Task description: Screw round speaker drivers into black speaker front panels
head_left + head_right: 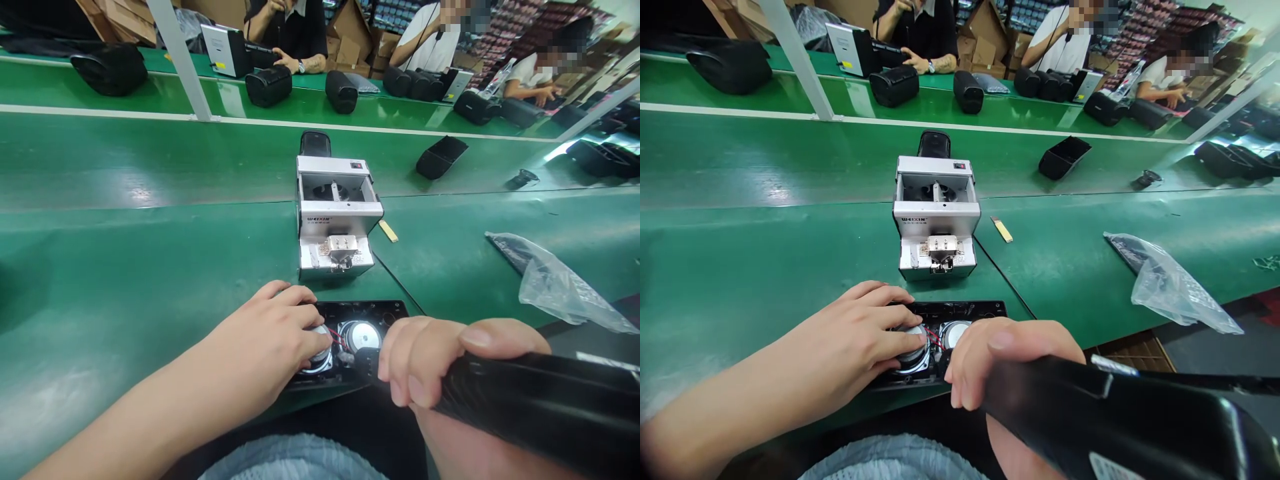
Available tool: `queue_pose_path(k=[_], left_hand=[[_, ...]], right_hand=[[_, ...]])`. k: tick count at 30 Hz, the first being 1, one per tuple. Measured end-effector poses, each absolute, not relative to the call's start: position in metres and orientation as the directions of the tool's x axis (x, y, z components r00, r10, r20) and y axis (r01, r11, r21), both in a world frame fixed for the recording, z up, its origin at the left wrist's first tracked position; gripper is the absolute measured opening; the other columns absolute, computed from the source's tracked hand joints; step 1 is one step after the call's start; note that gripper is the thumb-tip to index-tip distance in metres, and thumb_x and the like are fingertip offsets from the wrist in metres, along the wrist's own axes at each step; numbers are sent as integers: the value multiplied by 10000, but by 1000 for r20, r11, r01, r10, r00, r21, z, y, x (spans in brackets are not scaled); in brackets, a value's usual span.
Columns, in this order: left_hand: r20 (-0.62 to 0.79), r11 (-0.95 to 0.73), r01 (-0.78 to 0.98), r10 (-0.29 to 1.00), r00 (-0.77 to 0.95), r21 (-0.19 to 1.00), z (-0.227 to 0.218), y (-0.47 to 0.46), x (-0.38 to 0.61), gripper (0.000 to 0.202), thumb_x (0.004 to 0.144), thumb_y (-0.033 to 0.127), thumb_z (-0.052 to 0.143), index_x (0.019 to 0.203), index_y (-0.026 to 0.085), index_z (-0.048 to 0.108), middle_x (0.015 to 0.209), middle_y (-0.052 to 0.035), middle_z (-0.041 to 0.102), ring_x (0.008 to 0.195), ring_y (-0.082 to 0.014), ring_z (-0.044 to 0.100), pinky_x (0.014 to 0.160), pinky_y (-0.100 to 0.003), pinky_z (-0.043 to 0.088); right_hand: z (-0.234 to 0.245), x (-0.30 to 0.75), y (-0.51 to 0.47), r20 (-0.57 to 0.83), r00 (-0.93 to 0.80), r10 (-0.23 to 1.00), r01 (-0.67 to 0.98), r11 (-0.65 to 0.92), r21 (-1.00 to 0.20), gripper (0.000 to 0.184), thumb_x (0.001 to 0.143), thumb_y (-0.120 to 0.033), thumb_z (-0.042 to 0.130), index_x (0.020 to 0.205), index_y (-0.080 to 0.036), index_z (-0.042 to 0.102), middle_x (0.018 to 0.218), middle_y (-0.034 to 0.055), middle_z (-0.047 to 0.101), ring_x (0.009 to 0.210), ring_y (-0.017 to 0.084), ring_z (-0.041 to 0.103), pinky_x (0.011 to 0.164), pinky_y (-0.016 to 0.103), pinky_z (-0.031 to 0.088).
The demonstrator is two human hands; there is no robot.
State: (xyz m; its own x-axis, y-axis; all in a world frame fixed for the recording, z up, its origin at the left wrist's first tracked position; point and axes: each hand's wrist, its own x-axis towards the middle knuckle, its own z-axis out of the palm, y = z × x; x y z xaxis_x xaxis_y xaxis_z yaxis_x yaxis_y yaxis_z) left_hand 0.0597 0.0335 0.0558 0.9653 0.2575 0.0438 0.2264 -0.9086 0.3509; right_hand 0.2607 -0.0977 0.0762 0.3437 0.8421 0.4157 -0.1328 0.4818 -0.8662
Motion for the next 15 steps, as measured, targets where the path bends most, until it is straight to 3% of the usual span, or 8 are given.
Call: queue_pose_path(k=[8, 13, 15], left_hand=[[79, -903, 239, 284, 955, 358, 50, 24, 59, 173, 942, 142, 779, 1040, 281, 750, 1144, -15, 746, 1225, -308, 594, 1097, -526, 390], [39, -871, 246, 290, 956, 426, 52, 25, 56, 102, 972, 249, 791, 1046, 291, 736, 1173, 3, 734, 1249, -284, 589, 1201, -535, 317], [42, -857, 251, 301, 953, 451, 53, 26, 54, 51, 998, 260, 767, 1023, 282, 728, 1159, 6, 732, 1276, -276, 578, 1219, -519, 306]], right_hand=[[71, 265, -89, 439, 190, 878, -190, 472, -861, 262, 1097, -361, 542, 1216, -323, 773, 734, 0, 771, 599, 209, 709, 626, 400, 618], [60, 278, -75, 548, -39, 836, -249, 523, -815, 269, 1116, -288, 490, 1151, -289, 757, 745, -13, 799, 556, 177, 735, 613, 329, 646], [61, 273, -74, 521, 5, 854, -202, 511, -836, 262, 1106, -299, 520, 1200, -335, 762, 715, -32, 784, 534, 174, 717, 596, 332, 632]])
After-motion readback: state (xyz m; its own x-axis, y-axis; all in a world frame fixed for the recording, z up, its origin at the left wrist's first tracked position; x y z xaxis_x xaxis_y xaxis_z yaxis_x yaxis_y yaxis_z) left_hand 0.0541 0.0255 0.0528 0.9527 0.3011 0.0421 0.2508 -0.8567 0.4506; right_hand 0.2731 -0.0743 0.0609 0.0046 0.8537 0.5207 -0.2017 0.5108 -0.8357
